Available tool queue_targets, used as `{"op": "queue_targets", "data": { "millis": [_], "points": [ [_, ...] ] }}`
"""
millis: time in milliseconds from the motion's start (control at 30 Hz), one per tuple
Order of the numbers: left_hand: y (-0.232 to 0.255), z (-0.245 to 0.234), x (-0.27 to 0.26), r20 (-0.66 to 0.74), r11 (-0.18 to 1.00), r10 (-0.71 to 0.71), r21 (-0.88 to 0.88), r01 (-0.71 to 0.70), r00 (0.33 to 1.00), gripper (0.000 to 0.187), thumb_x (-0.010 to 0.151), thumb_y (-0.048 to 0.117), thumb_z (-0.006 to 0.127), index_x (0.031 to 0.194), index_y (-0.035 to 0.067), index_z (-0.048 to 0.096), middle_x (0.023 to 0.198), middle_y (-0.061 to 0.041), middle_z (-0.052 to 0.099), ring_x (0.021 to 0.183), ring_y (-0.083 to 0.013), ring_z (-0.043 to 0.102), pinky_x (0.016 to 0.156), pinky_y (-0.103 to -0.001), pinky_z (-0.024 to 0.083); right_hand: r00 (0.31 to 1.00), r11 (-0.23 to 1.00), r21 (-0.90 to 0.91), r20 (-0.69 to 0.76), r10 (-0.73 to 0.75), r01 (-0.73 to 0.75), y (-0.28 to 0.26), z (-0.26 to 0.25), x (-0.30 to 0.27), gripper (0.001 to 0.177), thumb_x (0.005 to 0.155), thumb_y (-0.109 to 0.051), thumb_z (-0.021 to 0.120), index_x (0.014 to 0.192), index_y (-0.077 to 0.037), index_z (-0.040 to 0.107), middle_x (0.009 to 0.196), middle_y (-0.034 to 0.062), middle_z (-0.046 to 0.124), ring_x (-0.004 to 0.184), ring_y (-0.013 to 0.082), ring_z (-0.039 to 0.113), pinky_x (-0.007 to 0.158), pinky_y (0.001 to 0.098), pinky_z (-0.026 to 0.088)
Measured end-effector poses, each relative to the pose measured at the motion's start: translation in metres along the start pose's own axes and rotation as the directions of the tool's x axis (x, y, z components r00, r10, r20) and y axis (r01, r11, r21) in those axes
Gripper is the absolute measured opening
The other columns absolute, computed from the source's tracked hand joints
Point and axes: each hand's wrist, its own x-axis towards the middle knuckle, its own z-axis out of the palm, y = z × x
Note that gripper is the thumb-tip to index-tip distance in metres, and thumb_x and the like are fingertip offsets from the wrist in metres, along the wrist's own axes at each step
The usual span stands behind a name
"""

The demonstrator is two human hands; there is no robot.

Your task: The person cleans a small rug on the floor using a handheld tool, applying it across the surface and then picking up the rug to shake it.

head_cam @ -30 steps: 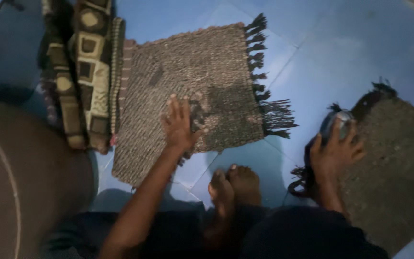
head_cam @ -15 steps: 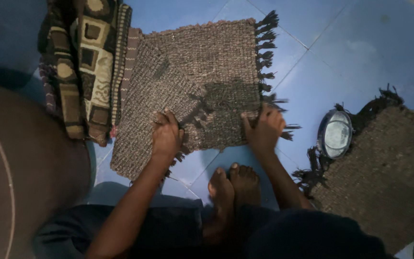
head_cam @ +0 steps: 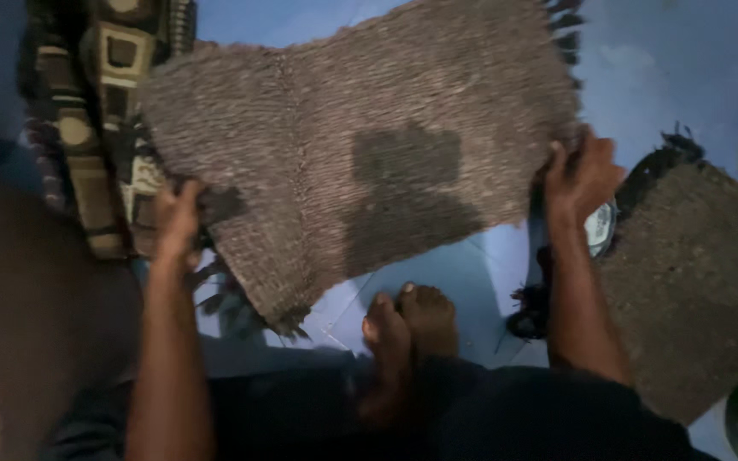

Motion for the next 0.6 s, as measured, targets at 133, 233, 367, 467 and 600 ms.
{"op": "queue_targets", "data": {
  "millis": [133, 233, 367, 467, 600],
  "points": [
    [-0.04, -0.005, 0.024, 0.057, 0.883, 0.192, 0.426, -0.198, 0.98, 0.05, 0.104, 0.034, 0.074, 0.107, -0.013, 0.056, 0.104, -0.032, 0.062, 0.098, -0.0467, 0.064, 0.083, -0.047, 0.052, 0.998, 0.985, -0.165, 0.037, 0.057, -0.05, 0.02, -0.033, 0.018, 0.049, 0.096, -0.026, 0.079, 0.138, -0.005, 0.065, 0.133, 0.0214, 0.056, 0.121, 0.0416, 0.052, 0.101, 0.0551, 0.039],
    [-0.012, 0.024, -0.002, -0.062, 0.83, 0.339, 0.489, -0.267, 0.939, 0.041, 0.104, 0.028, 0.069, 0.12, -0.008, 0.056, 0.119, -0.029, 0.06, 0.11, -0.0461, 0.059, 0.093, -0.051, 0.047, 0.996, 0.987, -0.155, 0.076, 0.053, -0.04, 0.019, -0.055, 0.013, 0.06, 0.098, -0.034, 0.08, 0.145, -0.005, 0.056, 0.148, 0.0253, 0.05, 0.134, 0.0476, 0.045, 0.11, 0.0591, 0.035],
    [0.064, 0.071, -0.068, -0.066, 0.689, 0.482, 0.644, -0.332, 0.874, 0.041, 0.103, 0.02, 0.064, 0.138, -0.001, 0.057, 0.138, -0.026, 0.058, 0.127, -0.0453, 0.053, 0.107, -0.057, 0.041, 0.963, 0.973, -0.17, 0.197, 0.186, -0.154, 0.029, -0.078, -0.021, 0.085, 0.103, -0.045, 0.074, 0.166, -0.005, 0.034, 0.152, 0.0421, 0.035, 0.134, 0.0598, 0.035, 0.105, 0.0674, 0.027],
    [0.089, 0.107, -0.092, 0.118, 0.537, 0.532, 0.719, -0.442, 0.838, 0.052, 0.106, 0.03, 0.058, 0.15, 0.004, 0.05, 0.16, -0.025, 0.037, 0.148, -0.0451, 0.031, 0.121, -0.061, 0.022, 0.939, 0.968, -0.147, 0.25, 0.237, -0.206, 0.026, -0.085, -0.057, 0.087, 0.107, -0.043, 0.069, 0.174, -0.01, 0.023, 0.154, 0.0414, 0.035, 0.138, 0.058, 0.037, 0.112, 0.067, 0.03],
    [0.077, 0.151, -0.107, 0.244, 0.465, 0.452, 0.756, -0.46, 0.858, 0.068, 0.108, 0.047, 0.042, 0.161, 0.007, 0.033, 0.171, -0.023, 0.018, 0.156, -0.0422, 0.012, 0.124, -0.06, 0.005, 0.914, 0.936, -0.105, 0.203, 0.352, -0.337, 0.01, -0.089, -0.064, 0.074, 0.114, -0.036, 0.061, 0.174, -0.013, 0.024, 0.151, 0.0378, 0.04, 0.138, 0.053, 0.042, 0.115, 0.0635, 0.033]
  ]
}}
